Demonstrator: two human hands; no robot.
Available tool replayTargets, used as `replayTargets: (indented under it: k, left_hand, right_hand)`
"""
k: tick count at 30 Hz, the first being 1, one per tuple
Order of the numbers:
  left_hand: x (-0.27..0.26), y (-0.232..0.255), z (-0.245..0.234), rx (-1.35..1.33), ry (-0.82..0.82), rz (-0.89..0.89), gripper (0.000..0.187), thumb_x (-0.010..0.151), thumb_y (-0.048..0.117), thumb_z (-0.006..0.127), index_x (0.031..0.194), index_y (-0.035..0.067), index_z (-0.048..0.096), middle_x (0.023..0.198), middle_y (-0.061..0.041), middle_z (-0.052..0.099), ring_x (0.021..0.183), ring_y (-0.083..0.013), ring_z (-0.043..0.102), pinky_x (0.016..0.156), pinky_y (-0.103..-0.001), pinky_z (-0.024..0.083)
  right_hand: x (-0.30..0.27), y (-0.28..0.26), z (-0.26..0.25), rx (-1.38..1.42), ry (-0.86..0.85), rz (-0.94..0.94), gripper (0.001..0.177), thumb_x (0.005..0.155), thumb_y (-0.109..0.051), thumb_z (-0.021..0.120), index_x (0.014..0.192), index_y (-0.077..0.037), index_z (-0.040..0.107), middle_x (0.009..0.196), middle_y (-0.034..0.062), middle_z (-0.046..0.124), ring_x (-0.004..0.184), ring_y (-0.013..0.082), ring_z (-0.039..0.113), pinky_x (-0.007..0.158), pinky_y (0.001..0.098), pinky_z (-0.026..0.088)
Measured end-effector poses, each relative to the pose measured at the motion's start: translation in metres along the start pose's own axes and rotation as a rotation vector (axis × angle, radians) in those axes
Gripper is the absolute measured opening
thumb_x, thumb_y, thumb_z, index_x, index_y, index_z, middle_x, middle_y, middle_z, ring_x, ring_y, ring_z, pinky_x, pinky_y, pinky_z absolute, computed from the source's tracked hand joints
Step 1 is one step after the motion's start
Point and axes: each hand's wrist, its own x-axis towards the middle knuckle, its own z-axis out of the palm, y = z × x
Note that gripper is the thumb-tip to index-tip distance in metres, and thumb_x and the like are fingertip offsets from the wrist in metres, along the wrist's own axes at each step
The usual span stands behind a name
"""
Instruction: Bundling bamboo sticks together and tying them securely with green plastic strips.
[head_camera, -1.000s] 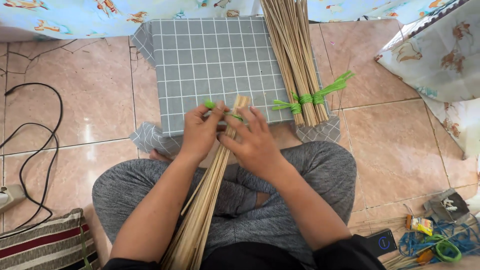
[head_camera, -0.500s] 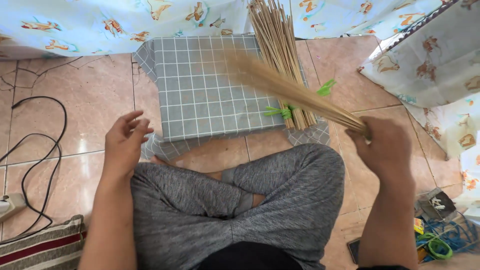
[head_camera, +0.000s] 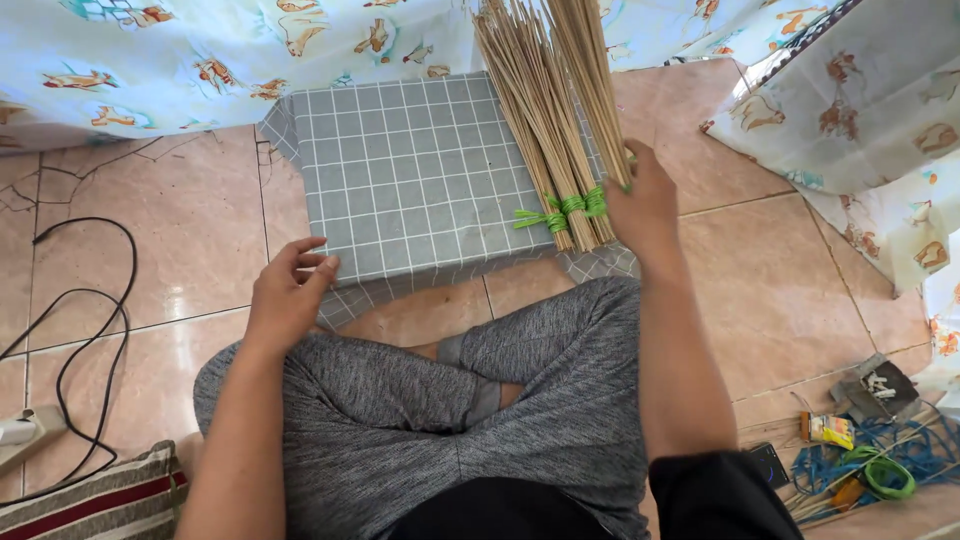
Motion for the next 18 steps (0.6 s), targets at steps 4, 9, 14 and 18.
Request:
replayTargets:
  k: [4,9,14,18]
  left_hand:
    - [0.004,-0.009,0.0,0.008,0.052,0.018,0.04,0.102,0.025,0.07,0.135,0.004,0.065,0.114,-0.024,0.071,0.103,-0.0375,0.071,0.086,-0.049,0.054]
    - [0.005,-0.007,0.002,0.068,0.039,0.006,0.041,0.1,0.026,0.07,0.135,0.003,0.066,0.114,-0.025,0.072,0.108,-0.0417,0.069,0.089,-0.052,0.053]
    - [0.013,-0.008,0.004,0.104,0.064,0.037,0.04,0.099,0.024,0.07,0.133,0.004,0.068,0.112,-0.024,0.073,0.106,-0.0413,0.069,0.087,-0.052,0.055]
    - [0.009,-0.016,0.005,0.132,0.11,0.081,0.037,0.098,0.021,0.071,0.128,0.002,0.069,0.117,-0.026,0.07,0.113,-0.0426,0.067,0.088,-0.048,0.057]
  right_hand:
    - [0.022,0.032,0.04,-0.226,-0.065,-0.021,0.056,0.093,-0.023,0.072,0.145,-0.008,0.058,0.117,0.0258,0.064,0.116,0.0495,0.063,0.099,0.06,0.05]
    - [0.011,0.036,0.043,-0.266,-0.107,-0.03,0.045,0.1,-0.027,0.066,0.142,-0.009,0.064,0.119,0.0213,0.064,0.119,0.0442,0.061,0.099,0.055,0.048]
    - [0.014,0.052,0.043,-0.214,-0.117,-0.044,0.046,0.098,-0.024,0.066,0.142,-0.008,0.063,0.121,0.0208,0.064,0.12,0.0439,0.062,0.101,0.0559,0.047]
    - [0.003,0.05,0.045,-0.162,-0.068,-0.007,0.055,0.094,-0.025,0.07,0.145,-0.009,0.059,0.13,0.0239,0.057,0.125,0.0468,0.057,0.105,0.0573,0.046]
